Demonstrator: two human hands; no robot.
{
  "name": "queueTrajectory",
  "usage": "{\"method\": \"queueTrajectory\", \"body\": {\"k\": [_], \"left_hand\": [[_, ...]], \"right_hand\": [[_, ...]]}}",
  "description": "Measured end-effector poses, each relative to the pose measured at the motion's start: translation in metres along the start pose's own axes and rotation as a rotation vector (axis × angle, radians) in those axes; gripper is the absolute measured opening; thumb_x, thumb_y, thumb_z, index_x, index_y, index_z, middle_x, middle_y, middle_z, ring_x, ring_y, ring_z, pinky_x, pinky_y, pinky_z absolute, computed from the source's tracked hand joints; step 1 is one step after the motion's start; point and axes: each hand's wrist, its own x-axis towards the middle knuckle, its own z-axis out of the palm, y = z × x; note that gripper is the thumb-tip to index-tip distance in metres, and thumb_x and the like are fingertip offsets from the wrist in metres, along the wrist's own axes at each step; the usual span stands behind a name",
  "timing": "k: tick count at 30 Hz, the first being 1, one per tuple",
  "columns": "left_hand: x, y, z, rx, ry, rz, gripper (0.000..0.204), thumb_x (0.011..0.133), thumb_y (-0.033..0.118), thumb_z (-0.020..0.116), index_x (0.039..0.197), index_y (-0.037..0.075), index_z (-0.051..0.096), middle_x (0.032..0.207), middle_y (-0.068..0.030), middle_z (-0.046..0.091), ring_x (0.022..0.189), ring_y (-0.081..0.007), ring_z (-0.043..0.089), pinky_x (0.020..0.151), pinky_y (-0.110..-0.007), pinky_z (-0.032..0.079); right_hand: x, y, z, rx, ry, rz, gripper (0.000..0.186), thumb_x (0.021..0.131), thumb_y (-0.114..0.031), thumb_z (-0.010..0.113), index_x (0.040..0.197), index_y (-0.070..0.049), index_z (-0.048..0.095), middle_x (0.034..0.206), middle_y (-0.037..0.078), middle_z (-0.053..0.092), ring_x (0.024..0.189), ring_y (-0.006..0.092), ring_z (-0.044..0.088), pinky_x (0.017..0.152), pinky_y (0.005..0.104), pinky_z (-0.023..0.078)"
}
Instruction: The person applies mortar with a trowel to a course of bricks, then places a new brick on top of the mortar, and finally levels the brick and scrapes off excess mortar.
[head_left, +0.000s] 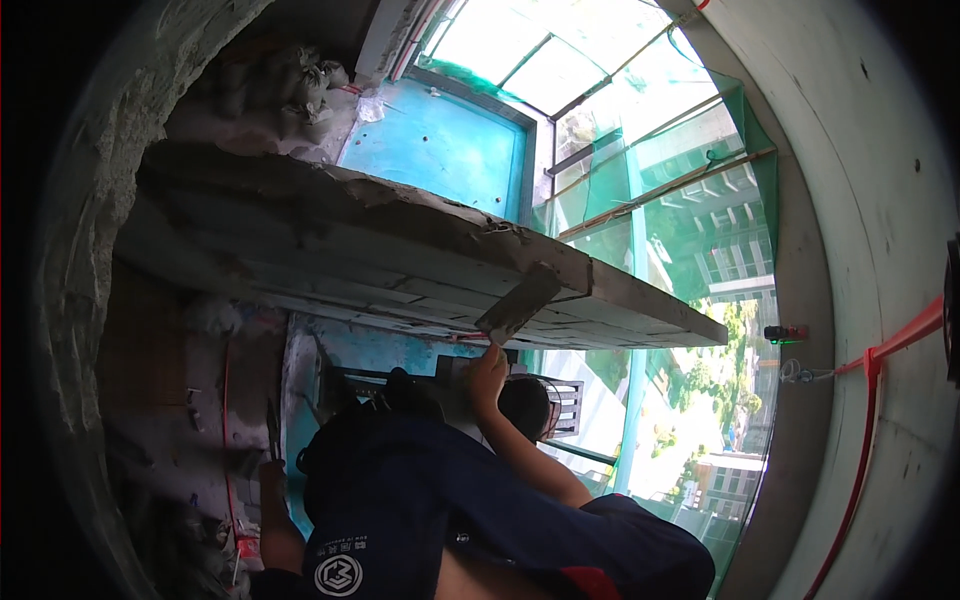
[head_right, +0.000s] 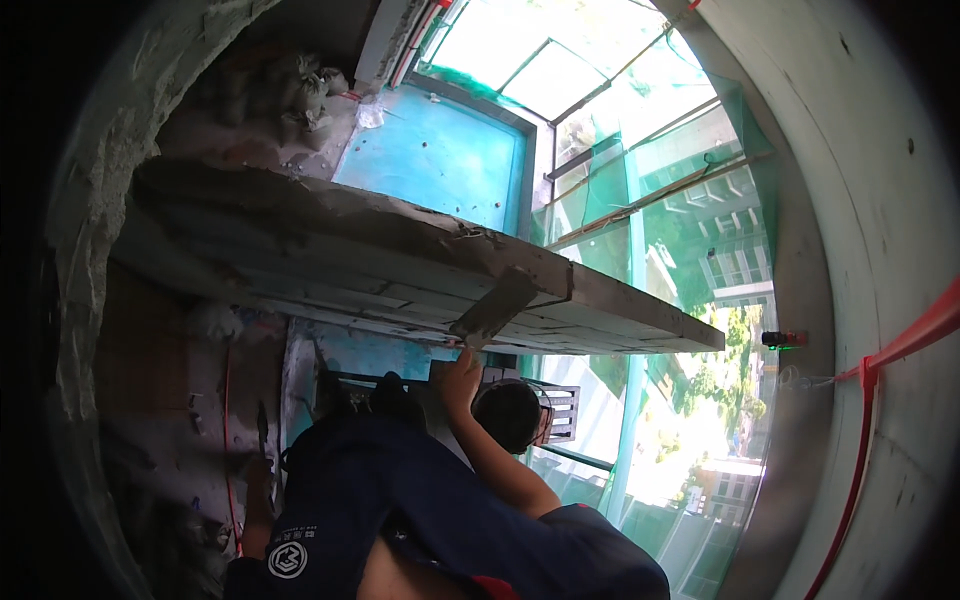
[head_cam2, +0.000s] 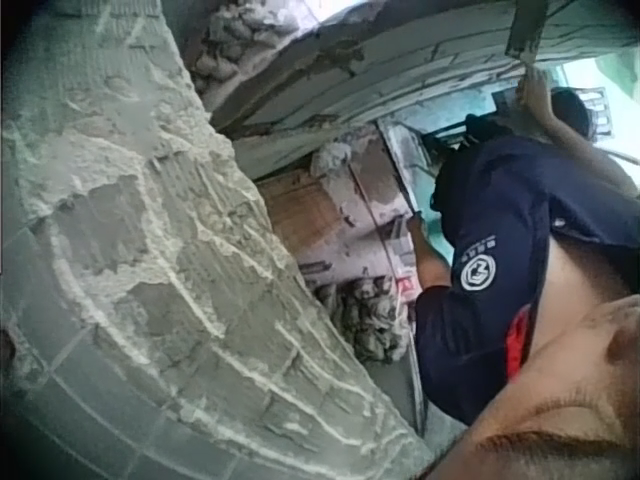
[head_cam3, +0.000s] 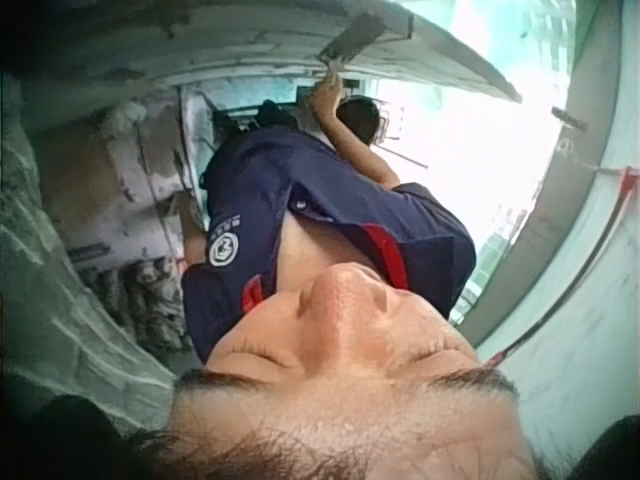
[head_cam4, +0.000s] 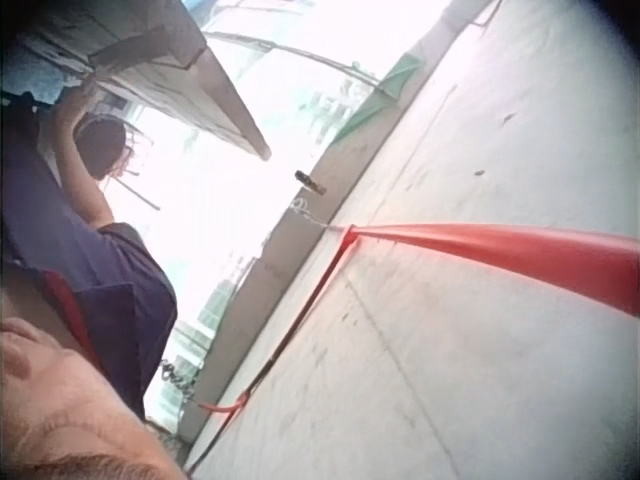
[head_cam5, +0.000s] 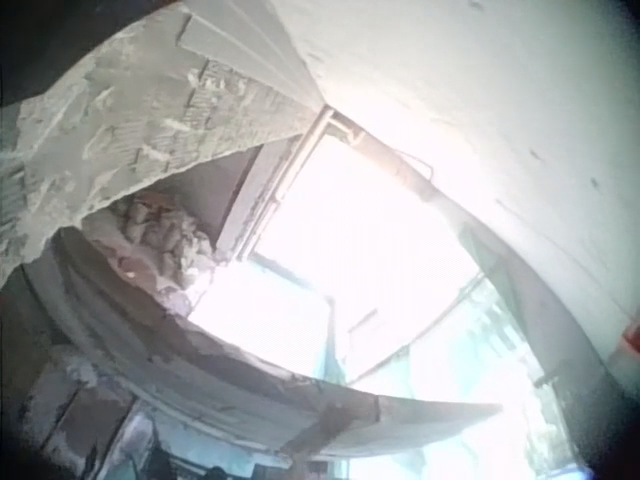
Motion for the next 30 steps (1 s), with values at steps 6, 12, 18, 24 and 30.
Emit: {"method": "queueTrajectory", "body": {"k": [6,12,18,24,30], "left_hand": [[-0.009,0.006,-0.022,-0.321,-0.111,-0.304,0.012,0.087,0.028,0.052,0.089,0.020,0.061,0.065,-0.0061,0.057,0.052,-0.0251,0.054,0.046,-0.043,0.042],[-0.005,0.023,-0.037,-0.381,-0.121,-0.357,0.013,0.088,0.027,0.052,0.082,0.018,0.059,0.060,-0.0055,0.053,0.047,-0.0234,0.050,0.043,-0.041,0.039],[0.000,0.026,-0.036,-0.398,-0.137,-0.348,0.017,0.089,0.025,0.052,0.075,0.016,0.057,0.055,-0.0050,0.048,0.043,-0.0218,0.046,0.040,-0.039,0.037],[0.007,0.008,-0.033,-0.404,-0.150,-0.347,0.023,0.089,0.023,0.052,0.068,0.013,0.054,0.049,-0.0044,0.044,0.038,-0.0201,0.042,0.037,-0.037,0.034],[-0.014,0.044,-0.024,-0.360,-0.165,-0.345,0.018,0.089,0.024,0.054,0.078,0.012,0.061,0.047,-0.0028,0.040,0.035,-0.0177,0.037,0.034,-0.034,0.029]], "right_hand": [[-0.045,-0.032,-0.051,-0.072,-0.114,-0.109,0.024,0.095,-0.029,0.049,0.095,-0.005,0.052,0.067,0.006,0.057,0.059,0.0153,0.057,0.052,0.0314,0.044],[-0.036,-0.208,-0.048,-0.313,-0.505,-0.331,0.031,0.095,-0.028,0.051,0.110,-0.002,0.044,0.085,0.019,0.063,0.076,0.0286,0.063,0.066,0.0384,0.049],[0.010,-0.312,-0.051,-0.527,-0.733,-0.520,0.038,0.094,-0.028,0.048,0.121,-0.003,0.042,0.098,0.028,0.061,0.088,0.0399,0.063,0.075,0.0461,0.048],[0.019,-0.413,0.003,-0.757,-0.980,-0.557,0.033,0.097,-0.027,0.044,0.110,0.001,0.056,0.085,0.021,0.065,0.078,0.0309,0.066,0.073,0.0416,0.051],[0.037,-0.396,0.025,-1.067,-1.069,-0.710,0.037,0.098,-0.033,0.043,0.113,-0.002,0.057,0.075,0.015,0.064,0.061,0.0185,0.062,0.061,0.0344,0.050]]}}
